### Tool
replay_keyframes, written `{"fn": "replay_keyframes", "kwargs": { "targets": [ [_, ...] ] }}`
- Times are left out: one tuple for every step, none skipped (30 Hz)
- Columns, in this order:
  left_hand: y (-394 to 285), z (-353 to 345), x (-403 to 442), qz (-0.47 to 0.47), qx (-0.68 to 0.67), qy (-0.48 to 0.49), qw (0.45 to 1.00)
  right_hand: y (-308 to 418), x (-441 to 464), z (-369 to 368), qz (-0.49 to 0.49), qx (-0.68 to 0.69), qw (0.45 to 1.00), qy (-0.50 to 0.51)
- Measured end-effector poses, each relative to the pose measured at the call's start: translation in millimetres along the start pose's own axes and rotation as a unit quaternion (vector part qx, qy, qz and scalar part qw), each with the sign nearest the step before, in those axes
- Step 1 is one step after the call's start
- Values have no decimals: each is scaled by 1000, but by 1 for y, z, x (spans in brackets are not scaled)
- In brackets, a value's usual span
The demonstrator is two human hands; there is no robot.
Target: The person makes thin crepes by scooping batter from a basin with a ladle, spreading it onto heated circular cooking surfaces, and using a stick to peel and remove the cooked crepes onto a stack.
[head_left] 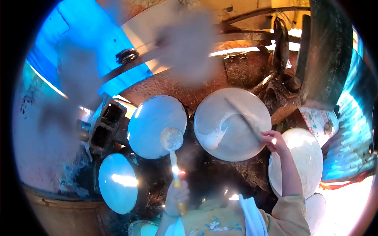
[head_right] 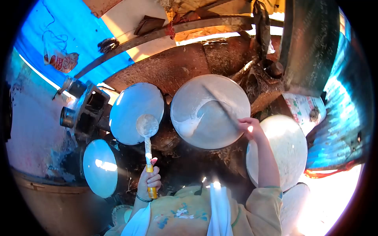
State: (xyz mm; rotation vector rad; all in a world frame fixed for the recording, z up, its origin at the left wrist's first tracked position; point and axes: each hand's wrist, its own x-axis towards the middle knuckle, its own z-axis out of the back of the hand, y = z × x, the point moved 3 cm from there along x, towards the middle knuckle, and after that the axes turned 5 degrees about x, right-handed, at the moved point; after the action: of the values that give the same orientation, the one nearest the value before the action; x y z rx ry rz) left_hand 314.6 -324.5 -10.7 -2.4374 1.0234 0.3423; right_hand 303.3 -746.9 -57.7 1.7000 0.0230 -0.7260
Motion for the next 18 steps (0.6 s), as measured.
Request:
{"fn": "replay_keyframes", "kwargs": {
  "targets": [
    [-2,1,-2,5,-25,10,1000,-13,-4,-16,12,35,997,72],
    [-4,2,-5,10,-50,18,999,-38,-6,-22,3,-22,996,82],
    [-6,4,-11,17,-52,21,998,-47,-18,-34,-7,-79,992,93],
    [-8,9,-18,17,-34,29,999,-49,-32,-43,10,-90,988,126],
    [-10,16,-26,16,-19,40,999,-49,-47,-51,27,-105,981,158],
    [-13,23,-35,31,-42,49,997,-60,-50,-55,-13,-80,984,161],
    [-17,31,-46,47,-69,60,995,-80,-49,-64,22,-40,993,113],
    [-21,37,-58,43,-65,62,995,-67,-69,-93,-4,-4,995,103],
    [-24,39,-70,22,-47,37,998,-73,-70,-125,-13,121,985,125],
    [-28,41,-81,15,-51,22,998,-75,-77,-150,-24,208,966,154],
    [-31,46,-90,5,-54,6,998,-81,-72,-186,-24,202,974,95],
    [-34,52,-97,-9,-45,6,999,-93,-62,-225,67,155,986,2],
    [-38,56,-104,-18,-33,9,999,-113,-52,-258,56,298,953,25],
    [-40,61,-109,-24,-38,8,999,-119,-52,-281,58,290,955,26],
    [-42,65,-114,-31,-42,6,999,-124,-54,-302,35,265,964,-5],
    [-43,67,-120,-36,-47,6,998,-130,-57,-318,12,238,971,-35],
    [-44,69,-125,-39,-54,8,998,-137,-60,-326,-10,212,975,-65],
    [-46,71,-130,-38,-66,14,997,-153,-60,-317,-31,259,963,-73]
  ]
}}
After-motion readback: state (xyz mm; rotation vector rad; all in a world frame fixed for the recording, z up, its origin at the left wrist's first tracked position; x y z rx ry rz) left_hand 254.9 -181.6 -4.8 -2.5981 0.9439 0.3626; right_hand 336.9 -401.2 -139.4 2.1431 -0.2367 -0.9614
